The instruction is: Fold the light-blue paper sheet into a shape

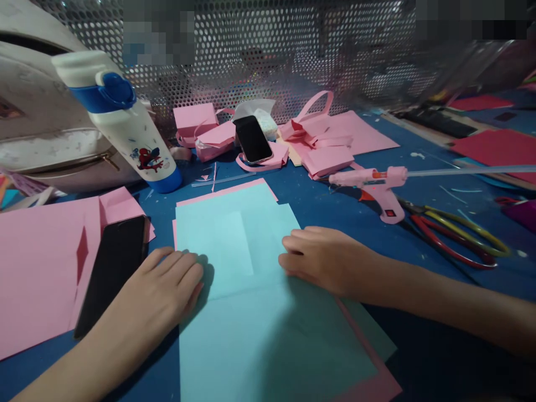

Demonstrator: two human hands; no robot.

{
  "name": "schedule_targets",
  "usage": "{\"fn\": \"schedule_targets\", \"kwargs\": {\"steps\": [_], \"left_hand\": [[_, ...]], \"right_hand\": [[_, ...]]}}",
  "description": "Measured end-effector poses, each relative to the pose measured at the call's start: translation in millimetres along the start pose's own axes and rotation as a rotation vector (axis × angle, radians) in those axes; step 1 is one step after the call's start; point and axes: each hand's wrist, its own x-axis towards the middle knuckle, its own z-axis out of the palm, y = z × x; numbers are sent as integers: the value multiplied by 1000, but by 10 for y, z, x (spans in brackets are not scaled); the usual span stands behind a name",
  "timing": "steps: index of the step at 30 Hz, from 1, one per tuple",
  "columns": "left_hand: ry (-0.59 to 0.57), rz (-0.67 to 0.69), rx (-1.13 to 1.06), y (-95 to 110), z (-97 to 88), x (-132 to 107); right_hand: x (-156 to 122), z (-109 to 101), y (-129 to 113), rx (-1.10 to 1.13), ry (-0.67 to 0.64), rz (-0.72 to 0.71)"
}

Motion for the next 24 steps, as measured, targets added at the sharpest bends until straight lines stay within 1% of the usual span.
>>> {"fn": "schedule_targets", "kwargs": {"steps": [2, 5, 9, 11, 15, 16, 19, 21, 24], "left_hand": [[34, 47, 47, 96, -43, 6], [84, 143, 31, 210, -45, 12], [44, 184, -15, 217, 29, 15], [33, 207, -49, 192, 49, 20], [37, 203, -103, 224, 24, 66], [46, 202, -106, 253, 12, 92], [64, 239, -103, 347, -10, 212], [23, 279, -117, 387, -9, 320], [-87, 344, -195, 400, 4, 492]], "right_hand": [[-10, 1, -13, -29, 19, -12], [-23, 5, -25, -58, 42, -25], [-20, 26, -3, -4, 36, -33], [-10, 22, 29, 107, 18, 10], [2, -44, 111, 448, -75, 173], [2, -66, 129, 511, -88, 184], [-9, -117, 171, 624, -78, 156], [-20, -128, 194, 672, -75, 152], [-34, -109, 228, 763, -64, 152]]}}
